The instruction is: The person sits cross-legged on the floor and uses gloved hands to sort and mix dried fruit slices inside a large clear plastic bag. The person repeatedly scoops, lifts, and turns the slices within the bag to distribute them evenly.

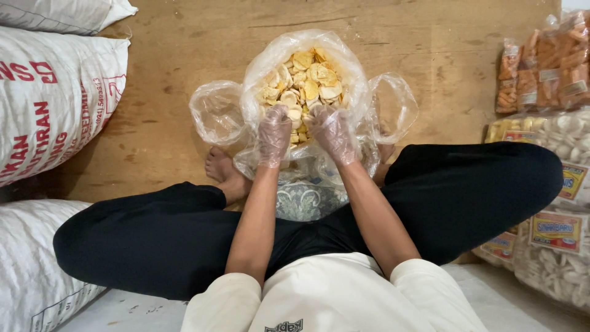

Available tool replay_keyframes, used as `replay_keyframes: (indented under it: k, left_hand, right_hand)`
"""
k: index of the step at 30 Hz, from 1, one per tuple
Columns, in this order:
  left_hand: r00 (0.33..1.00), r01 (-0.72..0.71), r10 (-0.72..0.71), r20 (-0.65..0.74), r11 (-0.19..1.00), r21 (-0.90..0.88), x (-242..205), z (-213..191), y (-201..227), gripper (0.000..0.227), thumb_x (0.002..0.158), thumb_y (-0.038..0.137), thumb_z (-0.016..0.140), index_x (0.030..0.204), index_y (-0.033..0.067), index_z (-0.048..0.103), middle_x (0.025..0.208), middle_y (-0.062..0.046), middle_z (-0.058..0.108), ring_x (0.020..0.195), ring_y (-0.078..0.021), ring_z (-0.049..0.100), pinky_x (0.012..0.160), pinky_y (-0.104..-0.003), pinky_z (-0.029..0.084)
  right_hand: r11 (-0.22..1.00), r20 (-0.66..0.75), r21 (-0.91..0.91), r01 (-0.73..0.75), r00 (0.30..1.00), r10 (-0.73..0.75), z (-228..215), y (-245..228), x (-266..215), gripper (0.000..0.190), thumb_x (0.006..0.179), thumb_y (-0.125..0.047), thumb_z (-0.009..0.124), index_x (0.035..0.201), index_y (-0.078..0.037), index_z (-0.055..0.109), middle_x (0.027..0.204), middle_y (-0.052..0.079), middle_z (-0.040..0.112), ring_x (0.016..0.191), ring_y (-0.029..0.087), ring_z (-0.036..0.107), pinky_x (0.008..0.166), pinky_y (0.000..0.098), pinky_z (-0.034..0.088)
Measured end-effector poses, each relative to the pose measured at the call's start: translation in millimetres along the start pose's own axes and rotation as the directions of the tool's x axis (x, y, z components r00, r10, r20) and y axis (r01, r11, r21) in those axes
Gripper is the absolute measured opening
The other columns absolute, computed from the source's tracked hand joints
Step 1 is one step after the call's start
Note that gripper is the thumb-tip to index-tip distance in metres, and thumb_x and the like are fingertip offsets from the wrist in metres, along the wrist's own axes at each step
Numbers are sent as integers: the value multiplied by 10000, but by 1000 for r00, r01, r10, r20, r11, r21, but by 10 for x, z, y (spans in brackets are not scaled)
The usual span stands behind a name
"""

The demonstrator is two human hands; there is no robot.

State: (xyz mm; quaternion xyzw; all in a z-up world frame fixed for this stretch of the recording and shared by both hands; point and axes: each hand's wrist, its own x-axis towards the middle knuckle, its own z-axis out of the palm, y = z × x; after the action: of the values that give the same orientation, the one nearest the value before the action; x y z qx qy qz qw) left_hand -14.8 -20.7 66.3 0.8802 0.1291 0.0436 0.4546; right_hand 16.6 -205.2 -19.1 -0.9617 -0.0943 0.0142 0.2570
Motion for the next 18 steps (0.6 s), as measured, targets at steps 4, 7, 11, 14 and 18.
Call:
replay_keyframes:
  k: [4,7,11,14,18]
  left_hand:
    - [999,35,-35,-4,996,-76,-15,-31,66,121,852,176,644,957,215,691,875,-147,742,942,-399,720,784,-552,571]
    - [999,31,-25,48,993,-118,-47,-89,227,108,839,166,655,941,191,678,882,-153,740,940,-395,724,757,-539,568]
    - [987,66,-57,153,996,-57,-102,-281,629,112,861,214,632,959,209,686,886,-149,747,939,-397,717,805,-556,564]
    - [979,31,-25,200,999,-30,-126,-231,708,138,888,190,608,999,173,689,910,-211,722,938,-439,701,763,-590,553]
    - [981,-64,74,178,996,-57,-215,-89,687,95,882,169,626,961,176,678,880,-174,716,922,-399,709,734,-544,570]
  right_hand:
    - [990,80,86,-110,991,103,-220,-150,-8,200,838,-297,753,954,-135,735,888,159,738,965,386,726,835,500,582]
    - [983,106,112,-142,986,130,-701,-447,-100,196,860,-297,737,974,-137,733,884,166,741,941,388,736,812,495,597]
    - [978,116,133,-158,983,143,-749,-277,-158,203,873,-321,725,969,-142,730,850,156,743,905,369,747,759,479,601]
    - [973,126,125,-193,976,177,-1702,-826,-250,205,879,-307,723,968,-123,735,852,167,751,897,380,749,753,489,598]
    - [956,98,190,-223,973,207,-1940,-754,-335,191,870,-282,729,976,-123,747,855,170,758,892,360,754,730,452,607]
